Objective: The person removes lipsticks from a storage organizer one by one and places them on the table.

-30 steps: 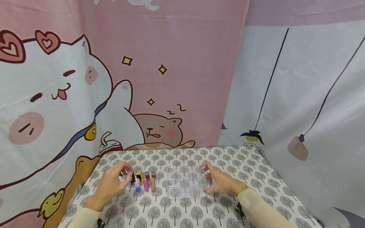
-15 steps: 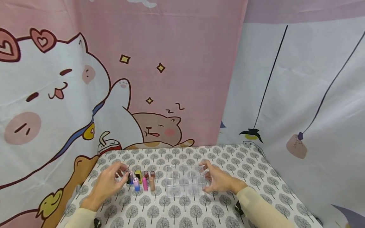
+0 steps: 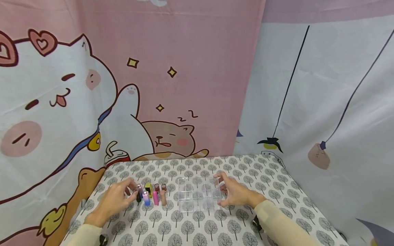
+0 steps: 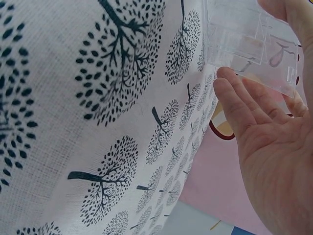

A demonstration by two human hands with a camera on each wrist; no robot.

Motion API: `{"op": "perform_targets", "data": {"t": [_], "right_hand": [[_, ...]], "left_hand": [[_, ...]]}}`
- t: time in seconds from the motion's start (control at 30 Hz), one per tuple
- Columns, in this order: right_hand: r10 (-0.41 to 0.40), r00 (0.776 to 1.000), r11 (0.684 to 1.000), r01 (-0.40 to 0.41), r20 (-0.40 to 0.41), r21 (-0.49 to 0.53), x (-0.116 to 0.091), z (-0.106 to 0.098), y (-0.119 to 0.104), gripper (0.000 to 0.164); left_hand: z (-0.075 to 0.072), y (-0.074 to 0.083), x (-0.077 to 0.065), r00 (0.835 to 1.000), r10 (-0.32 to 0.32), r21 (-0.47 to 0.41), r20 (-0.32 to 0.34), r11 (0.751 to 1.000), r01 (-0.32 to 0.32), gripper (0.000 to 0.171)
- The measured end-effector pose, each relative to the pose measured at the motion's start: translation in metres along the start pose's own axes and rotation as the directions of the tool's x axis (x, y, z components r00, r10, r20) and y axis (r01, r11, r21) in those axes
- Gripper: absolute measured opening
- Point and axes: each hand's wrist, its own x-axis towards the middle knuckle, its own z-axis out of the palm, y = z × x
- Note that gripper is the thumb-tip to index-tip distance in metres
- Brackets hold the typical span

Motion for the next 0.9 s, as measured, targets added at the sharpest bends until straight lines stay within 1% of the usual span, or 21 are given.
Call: {"op": "perform_targets", "data": {"t": [0.17, 0.33, 0.53, 0.73, 0.9], "right_hand": [[0.02, 1.0, 1.0, -0.02, 0.005, 0.007, -0.0007, 0.0011, -0.0008, 0.112], [0.025, 1.0, 1.0, -0.025, 0.002, 0.009, -0.0019, 0.0025, 0.0012, 0.112], [0.013, 1.0, 1.0, -0.013, -0.004, -0.011, -0.003, 0.003, 0.0029, 0.111], [0.021, 1.0, 1.0, -0.021, -0.003, -0.016, -0.0026, 0.0036, -0.0006, 0.111], [0.012, 1.0, 1.0, -0.012, -0.001, -0.002, -0.002, 0.0037, -0.003, 0.11]], "left_hand": [[0.0013, -0.0024, -0.0012, 0.996, -0.043, -0.001, 0.078, 0.999, 0.044, 0.021], [0.0044, -0.0045, -0.0017, 0.992, -0.06, -0.008, 0.114, 0.998, 0.062, 0.019], [0.007, -0.0046, -0.0024, 0.988, -0.079, -0.005, 0.13, 0.997, 0.08, 0.017], [0.0072, -0.0049, -0.0026, 0.989, -0.09, 0.026, 0.121, 0.996, 0.087, 0.016], [0.0074, -0.0052, -0.0037, 0.99, -0.096, 0.025, 0.108, 0.995, 0.093, 0.016]]}}
